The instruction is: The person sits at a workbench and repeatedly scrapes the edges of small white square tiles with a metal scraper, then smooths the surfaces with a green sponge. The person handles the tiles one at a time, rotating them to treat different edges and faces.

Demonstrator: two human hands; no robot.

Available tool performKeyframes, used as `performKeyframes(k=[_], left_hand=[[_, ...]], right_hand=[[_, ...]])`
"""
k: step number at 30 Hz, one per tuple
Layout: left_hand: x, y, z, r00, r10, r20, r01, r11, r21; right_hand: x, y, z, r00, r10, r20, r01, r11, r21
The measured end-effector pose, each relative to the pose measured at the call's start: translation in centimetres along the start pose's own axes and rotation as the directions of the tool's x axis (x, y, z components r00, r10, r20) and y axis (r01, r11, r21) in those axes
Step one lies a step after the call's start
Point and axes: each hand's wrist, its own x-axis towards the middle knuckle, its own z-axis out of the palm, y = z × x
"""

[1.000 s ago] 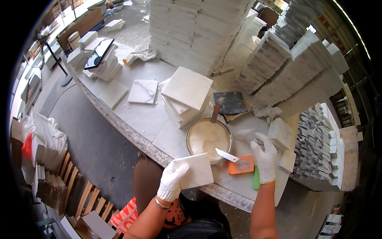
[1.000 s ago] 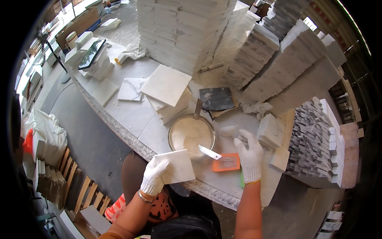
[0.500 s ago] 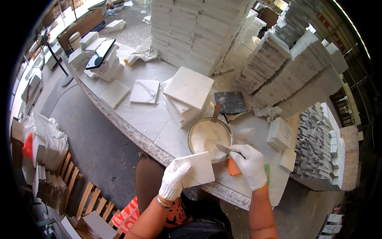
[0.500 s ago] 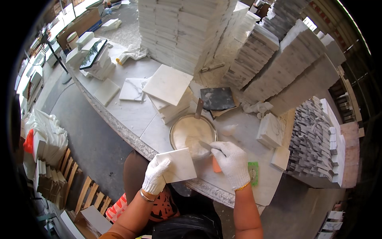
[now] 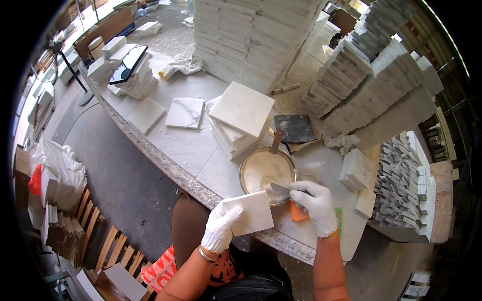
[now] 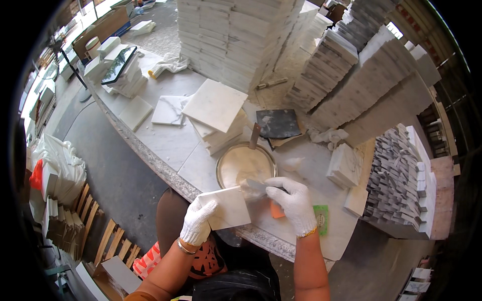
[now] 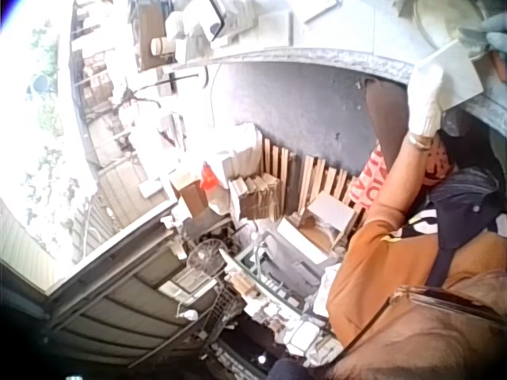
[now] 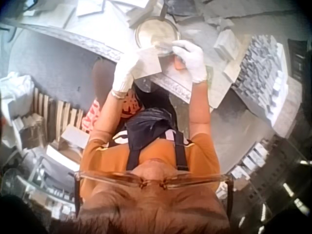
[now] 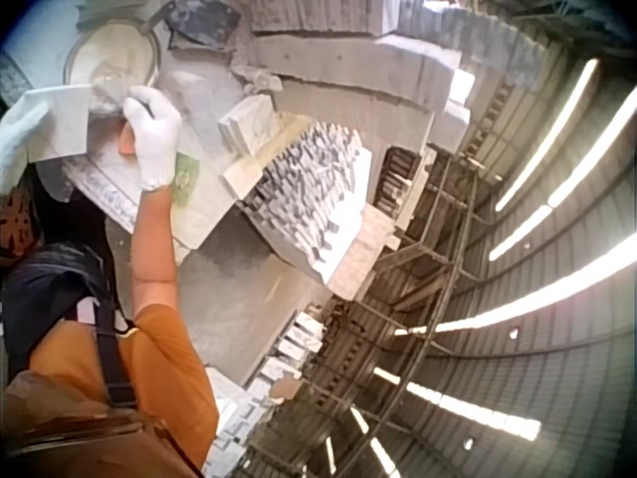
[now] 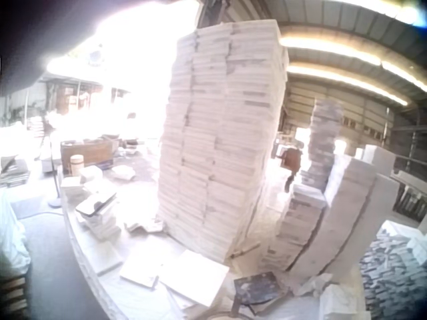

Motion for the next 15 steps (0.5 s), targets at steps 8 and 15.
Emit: performKeyframes(k=[8,15], left_hand=[[0.1,-0.1,0.1,1.000,0.000,0.015,0.001,1.000,-0.006],[0.1,-0.1,0.0,1.000,-0.008,0.011,0.009,1.000,-0.011]], right_hand=[[-1.3,0.2,-0.3,0.987,-0.163,0.001,0.163,0.987,-0.002],[-1.4,-0.1,-0.2,0.893,-0.449,-0.016,0.424,0.854,-0.300]])
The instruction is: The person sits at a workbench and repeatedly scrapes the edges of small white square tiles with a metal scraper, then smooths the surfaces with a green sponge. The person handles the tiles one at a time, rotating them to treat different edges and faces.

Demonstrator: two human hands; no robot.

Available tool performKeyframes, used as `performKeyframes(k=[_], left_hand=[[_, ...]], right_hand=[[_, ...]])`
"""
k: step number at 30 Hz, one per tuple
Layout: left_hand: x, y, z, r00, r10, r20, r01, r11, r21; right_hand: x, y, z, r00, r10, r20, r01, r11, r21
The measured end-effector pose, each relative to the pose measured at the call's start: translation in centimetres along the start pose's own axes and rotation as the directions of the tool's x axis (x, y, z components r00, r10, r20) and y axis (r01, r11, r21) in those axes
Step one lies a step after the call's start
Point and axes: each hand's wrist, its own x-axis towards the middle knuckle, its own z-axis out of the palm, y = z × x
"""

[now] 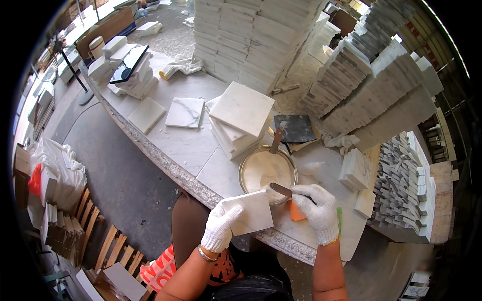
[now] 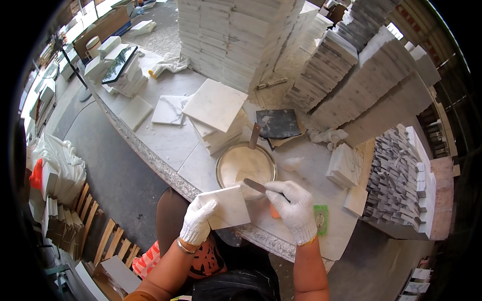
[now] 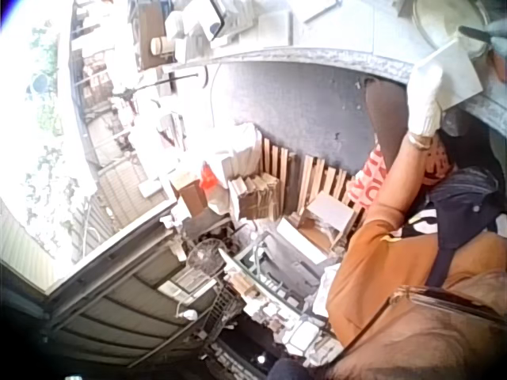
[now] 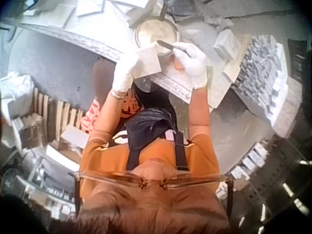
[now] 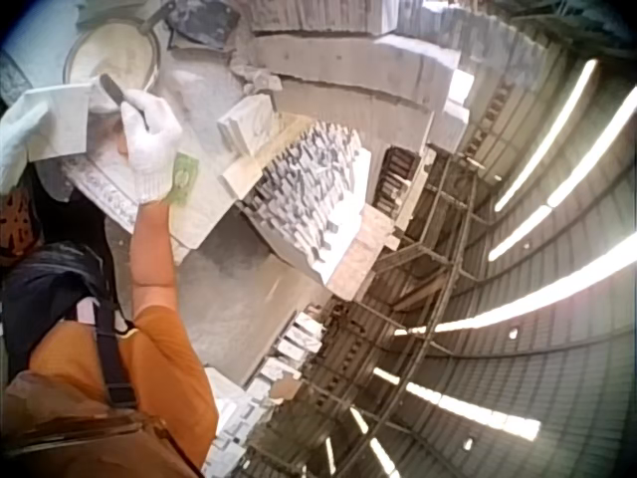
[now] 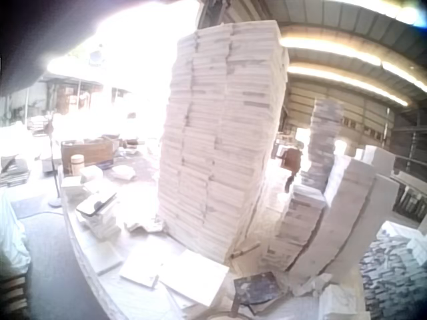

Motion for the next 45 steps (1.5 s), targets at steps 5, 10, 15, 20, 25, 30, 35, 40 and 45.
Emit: performKeyframes(k=[5,10,15,20,25,30,35,40,45], left_hand=[[0.0,0.1,0.0,1.000,0.006,-0.004,-0.006,1.000,0.009],[-0.1,0.3,0.4,1.000,0.007,0.000,-0.007,1.000,-0.012],[-0.1,0.3,0.4,1.000,0.012,-0.004,-0.012,1.000,-0.023],[-0.2,0.3,0.3,1.000,0.009,0.004,-0.009,1.000,-0.020],[-0.1,0.2,-0.1,1.000,0.010,-0.001,-0.009,1.000,0.009],[-0.1,0.2,0.3,1.000,0.015,-0.011,-0.015,1.000,0.002],[-0.2,0.1,0.4,0.999,0.013,-0.050,-0.013,1.000,-0.013],[-0.1,0.0,0.2,0.999,0.018,-0.048,-0.019,1.000,-0.022],[0.0,0.2,0.4,1.000,0.015,-0.026,-0.015,0.999,-0.031]], right_hand=[[-0.3,-0.4,-0.1,0.998,0.055,-0.023,-0.054,0.997,0.061],[-0.6,0.1,0.0,0.977,0.205,0.060,-0.214,0.945,0.249],[-0.5,0.1,0.3,0.930,0.338,0.141,-0.366,0.880,0.304],[-0.9,0.7,-0.2,0.928,0.345,0.142,-0.373,0.870,0.323],[-0.6,1.6,-0.6,0.948,0.317,0.031,-0.311,0.903,0.296],[0.2,2.8,0.3,0.995,0.098,-0.033,-0.100,0.993,-0.055],[0.5,2.7,0.4,0.968,0.243,-0.058,-0.239,0.969,0.066],[1.5,5.5,-2.1,0.908,0.330,-0.259,-0.346,0.938,-0.016],[4.4,9.4,-1.6,0.956,0.217,-0.196,-0.243,0.963,-0.119]])
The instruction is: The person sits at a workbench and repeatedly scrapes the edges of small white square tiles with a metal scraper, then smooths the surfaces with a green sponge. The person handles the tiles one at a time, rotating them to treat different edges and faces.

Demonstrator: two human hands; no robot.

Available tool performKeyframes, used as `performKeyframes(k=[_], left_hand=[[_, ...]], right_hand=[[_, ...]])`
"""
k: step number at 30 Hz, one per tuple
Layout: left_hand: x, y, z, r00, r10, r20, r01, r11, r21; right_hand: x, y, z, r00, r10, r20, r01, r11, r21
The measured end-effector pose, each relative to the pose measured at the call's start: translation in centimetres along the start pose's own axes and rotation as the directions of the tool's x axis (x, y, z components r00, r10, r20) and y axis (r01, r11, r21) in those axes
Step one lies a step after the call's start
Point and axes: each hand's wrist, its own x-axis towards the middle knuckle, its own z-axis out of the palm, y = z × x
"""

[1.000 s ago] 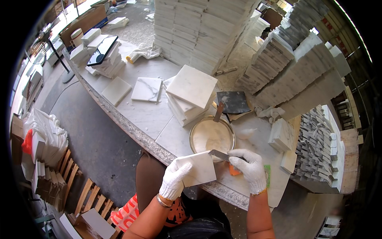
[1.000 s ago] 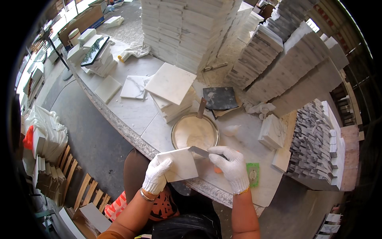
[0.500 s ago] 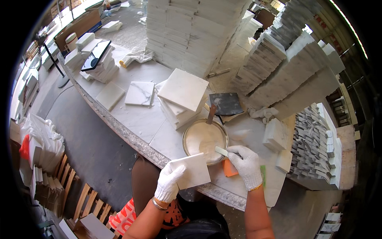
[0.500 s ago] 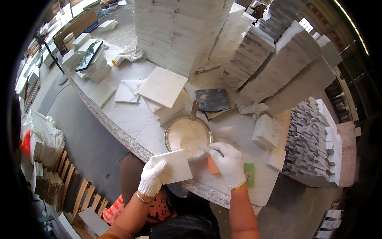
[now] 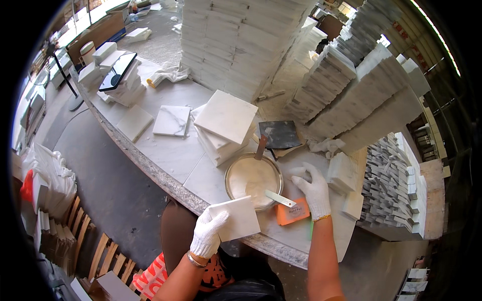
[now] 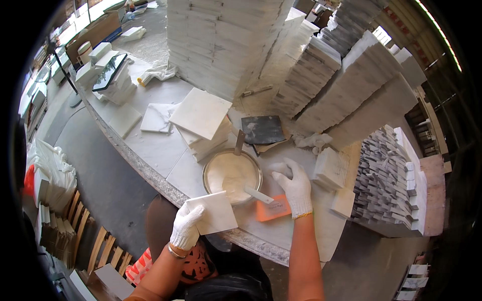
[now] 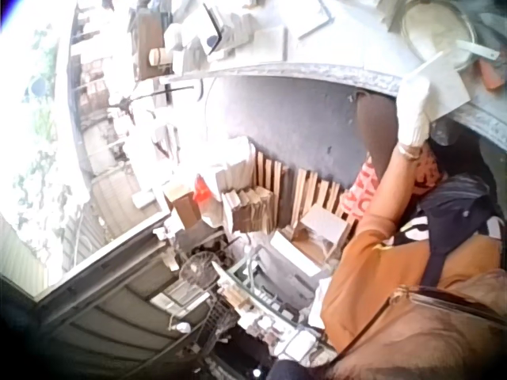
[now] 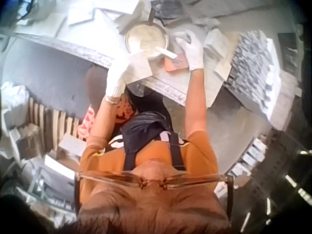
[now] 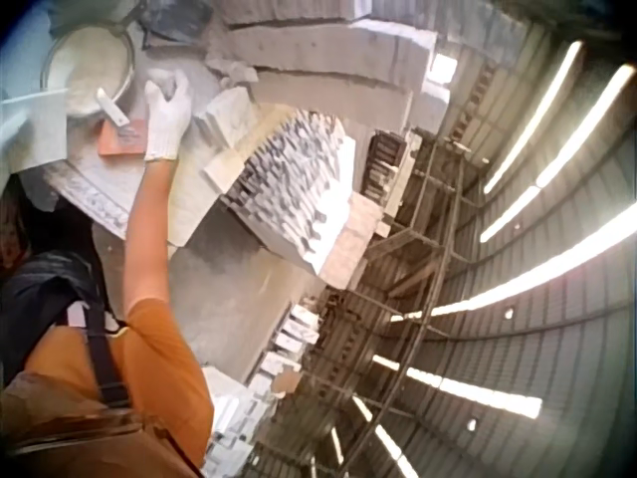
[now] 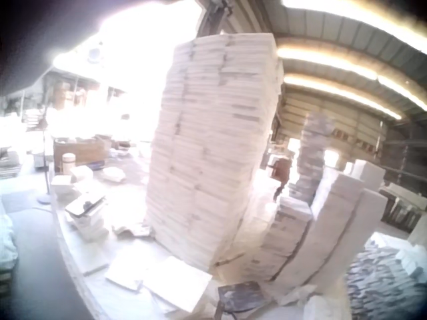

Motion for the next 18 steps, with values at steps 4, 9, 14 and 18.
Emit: performKeyframes(k=[4,9,14,18], left_hand=[[-0.1,0.2,0.1,1.000,-0.018,0.020,0.018,1.000,0.008],[-0.1,0.1,-0.3,1.000,-0.021,0.012,0.020,0.999,0.038],[-0.1,-0.1,-0.4,1.000,-0.012,0.016,0.012,1.000,0.018],[0.0,0.0,-0.3,1.000,-0.012,0.027,0.012,1.000,0.010]], right_hand=[[0.5,0.1,0.0,0.986,0.065,0.156,-0.090,0.984,0.157],[-2.7,-3.3,-1.3,0.993,-0.040,0.109,-0.009,0.908,0.419],[-5.6,-7.8,-3.6,0.960,-0.121,0.254,0.062,0.972,0.228],[-6.5,-9.5,-3.2,0.931,-0.138,0.337,0.064,0.973,0.222]])
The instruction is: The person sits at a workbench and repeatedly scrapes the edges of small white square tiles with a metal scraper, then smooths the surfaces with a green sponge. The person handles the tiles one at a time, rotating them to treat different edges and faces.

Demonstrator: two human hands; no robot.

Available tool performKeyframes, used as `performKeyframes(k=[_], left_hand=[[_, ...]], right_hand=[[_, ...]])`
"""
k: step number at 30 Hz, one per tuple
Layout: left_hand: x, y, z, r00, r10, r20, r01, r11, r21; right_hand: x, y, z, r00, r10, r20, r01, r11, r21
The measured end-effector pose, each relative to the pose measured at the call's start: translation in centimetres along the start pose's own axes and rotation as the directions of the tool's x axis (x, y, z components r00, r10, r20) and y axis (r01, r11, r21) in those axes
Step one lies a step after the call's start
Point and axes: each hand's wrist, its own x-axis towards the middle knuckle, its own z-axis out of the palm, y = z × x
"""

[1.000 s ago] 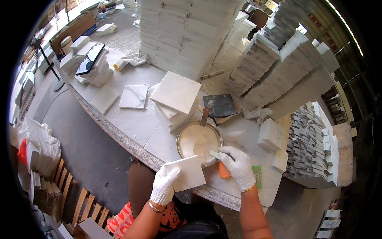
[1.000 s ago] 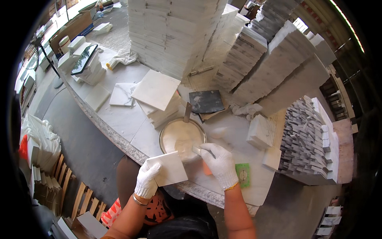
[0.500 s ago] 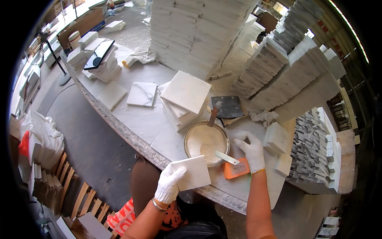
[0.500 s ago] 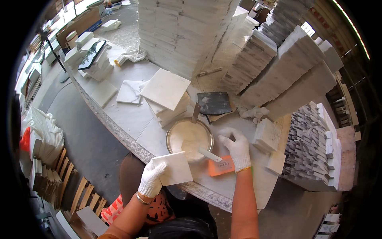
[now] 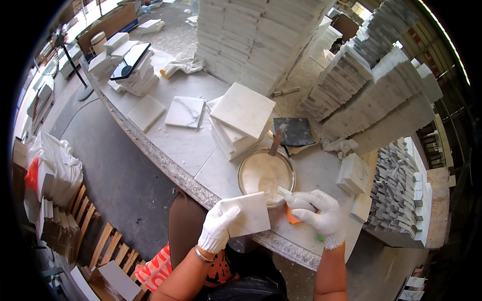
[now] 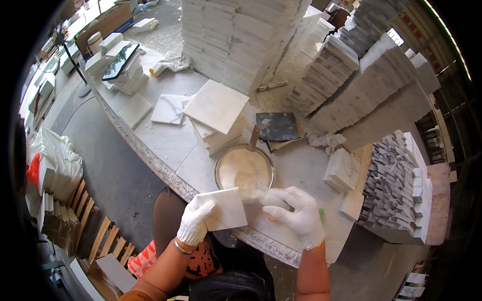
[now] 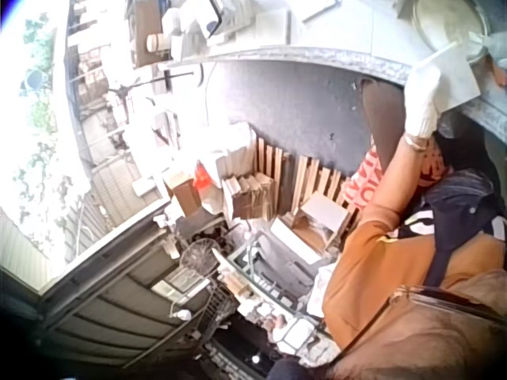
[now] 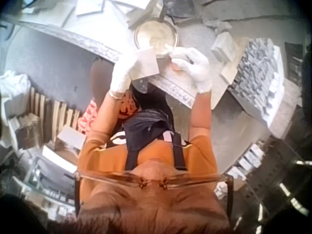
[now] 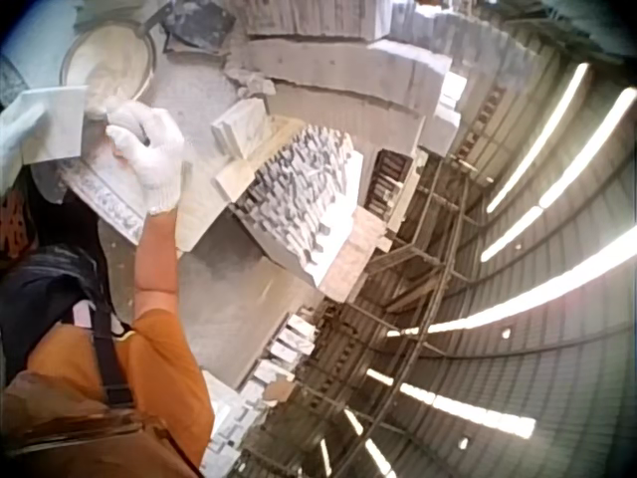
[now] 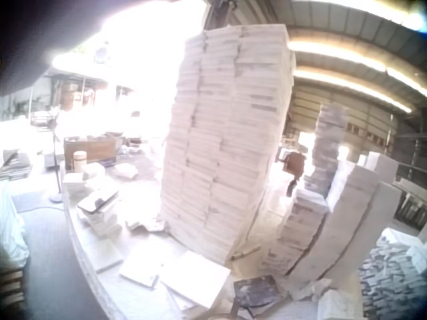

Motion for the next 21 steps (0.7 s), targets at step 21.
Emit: performKeyframes(k=[21], left_hand=[[0.1,-0.2,-0.2,1.000,-0.012,-0.010,0.013,0.999,0.040]], right_hand=[[0.8,1.8,1.4,0.990,-0.133,0.046,0.140,0.955,-0.260]])
